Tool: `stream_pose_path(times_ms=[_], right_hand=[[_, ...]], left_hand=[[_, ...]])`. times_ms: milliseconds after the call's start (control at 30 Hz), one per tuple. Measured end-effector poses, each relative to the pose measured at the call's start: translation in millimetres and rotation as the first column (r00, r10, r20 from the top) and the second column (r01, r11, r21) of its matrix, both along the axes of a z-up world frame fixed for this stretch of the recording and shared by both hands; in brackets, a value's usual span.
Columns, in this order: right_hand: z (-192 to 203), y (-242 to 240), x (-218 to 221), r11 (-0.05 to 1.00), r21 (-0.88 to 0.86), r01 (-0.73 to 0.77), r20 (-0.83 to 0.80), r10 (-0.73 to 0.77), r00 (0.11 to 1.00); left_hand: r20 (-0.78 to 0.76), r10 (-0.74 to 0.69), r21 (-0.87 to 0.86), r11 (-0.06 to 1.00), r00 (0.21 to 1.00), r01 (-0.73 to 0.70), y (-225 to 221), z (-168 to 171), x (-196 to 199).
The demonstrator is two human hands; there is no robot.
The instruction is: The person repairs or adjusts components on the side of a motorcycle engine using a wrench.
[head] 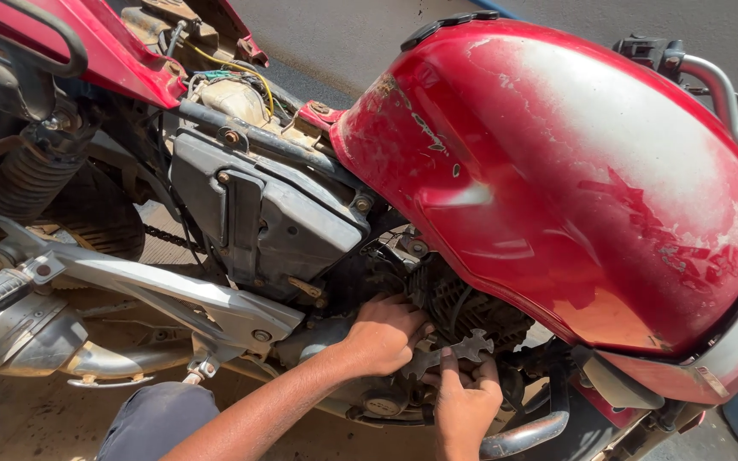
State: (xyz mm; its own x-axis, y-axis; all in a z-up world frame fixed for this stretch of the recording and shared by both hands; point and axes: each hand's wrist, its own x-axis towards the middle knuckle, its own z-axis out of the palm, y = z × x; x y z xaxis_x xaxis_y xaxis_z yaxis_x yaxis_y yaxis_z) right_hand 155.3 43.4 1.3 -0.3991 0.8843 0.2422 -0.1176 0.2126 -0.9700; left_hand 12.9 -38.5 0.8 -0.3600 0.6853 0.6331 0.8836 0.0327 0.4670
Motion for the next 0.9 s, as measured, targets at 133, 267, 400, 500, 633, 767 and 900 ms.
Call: stream_pose_path(times_ms=[133,267,400,500,633,767,900], right_hand=[[2.5,-5.4,-5.5,0.991,0.117,0.064,-0.039,-0.060,0.997],[11.8,-14.6,-10.8,0.985,0.143,0.098,-0.083,-0.087,0.993],[12.6,-19.1,-13.8,0.948,0.275,0.161,-0.014,-0.163,0.986],[13.7,-20.4,-16.3,0.915,0.346,0.206,0.040,-0.234,0.971],[11.5,-19.8,-20.5,0.854,0.453,0.254,0.022,-0.296,0.955],[8.1,-15.5,-22.7,0.839,0.476,0.263,0.042,-0.321,0.946],[17.0,-20.4,-23.2,0.941,0.277,0.196,-0.105,-0.173,0.979]], left_hand=[[0.004,-0.018,-0.040,0.999,1.000,0.018,-3.5,-2.5,-3.3],[-0.081,-0.039,-0.103,0.994,0.996,0.031,-5.2,0.5,-5.8],[-0.105,-0.081,-0.148,0.987,0.991,0.065,-2.8,-3.3,-8.9],[-0.180,-0.048,-0.118,0.993,0.982,0.027,4.0,-14.7,-10.8],[-0.142,-0.076,-0.144,0.988,0.987,0.055,-6.5,-0.1,-9.4],[-0.139,-0.106,-0.178,0.981,0.985,0.080,-7.2,-1.4,-10.0],[-0.173,-0.071,-0.095,0.994,0.982,0.055,-2.5,-11.3,-10.3]])
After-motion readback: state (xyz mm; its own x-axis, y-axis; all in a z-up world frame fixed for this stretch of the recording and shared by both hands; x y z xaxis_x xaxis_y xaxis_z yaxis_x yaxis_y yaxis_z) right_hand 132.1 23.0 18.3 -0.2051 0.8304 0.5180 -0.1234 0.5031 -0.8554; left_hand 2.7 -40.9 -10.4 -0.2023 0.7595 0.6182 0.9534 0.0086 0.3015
